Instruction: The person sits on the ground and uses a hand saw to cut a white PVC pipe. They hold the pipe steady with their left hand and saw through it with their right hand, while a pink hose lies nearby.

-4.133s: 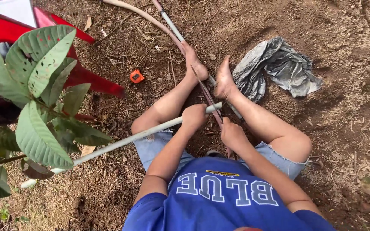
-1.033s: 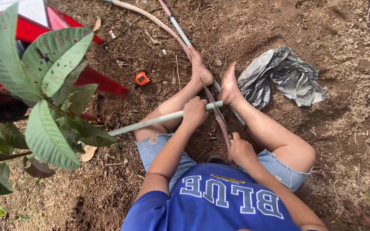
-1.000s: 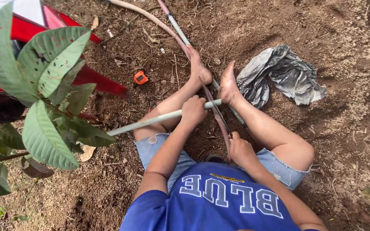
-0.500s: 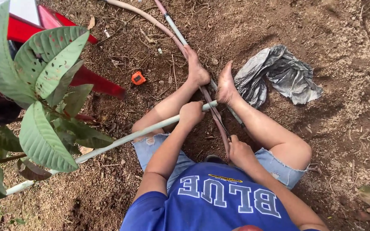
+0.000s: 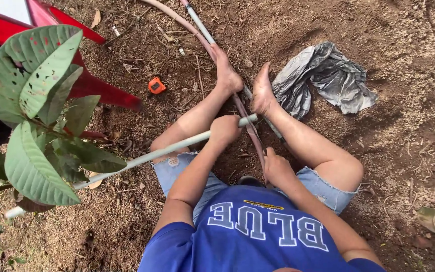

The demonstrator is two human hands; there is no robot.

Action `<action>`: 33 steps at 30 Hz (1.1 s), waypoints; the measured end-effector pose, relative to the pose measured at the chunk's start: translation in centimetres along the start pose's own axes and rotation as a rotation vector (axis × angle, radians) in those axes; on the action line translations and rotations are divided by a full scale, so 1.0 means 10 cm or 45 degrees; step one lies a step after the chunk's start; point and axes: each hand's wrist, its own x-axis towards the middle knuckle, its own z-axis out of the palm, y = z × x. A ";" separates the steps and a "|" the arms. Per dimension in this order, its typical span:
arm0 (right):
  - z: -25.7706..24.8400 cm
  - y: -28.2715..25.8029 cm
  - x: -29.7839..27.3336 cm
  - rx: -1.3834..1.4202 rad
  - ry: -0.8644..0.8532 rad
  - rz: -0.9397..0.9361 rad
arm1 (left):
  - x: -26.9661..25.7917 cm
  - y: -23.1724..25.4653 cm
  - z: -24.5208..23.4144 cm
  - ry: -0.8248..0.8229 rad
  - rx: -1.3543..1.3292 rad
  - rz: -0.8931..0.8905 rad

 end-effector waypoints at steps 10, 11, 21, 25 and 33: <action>0.00 -0.06 0.02 0.009 -0.028 0.026 | 0.12 -0.14 0.06 0.050 0.033 -0.052; -0.04 -0.06 0.06 0.063 -0.032 0.044 | 0.12 -0.06 0.10 0.015 0.045 -0.050; -0.08 -0.14 0.02 0.130 -0.038 0.050 | 0.16 -0.21 -0.03 0.023 -0.051 -0.106; -0.28 -0.21 0.23 0.144 -0.009 0.058 | 0.03 0.14 0.12 -0.069 0.046 -0.062; -0.10 -0.20 0.06 0.094 -0.001 0.005 | 0.08 -0.01 -0.16 0.052 -0.053 -0.130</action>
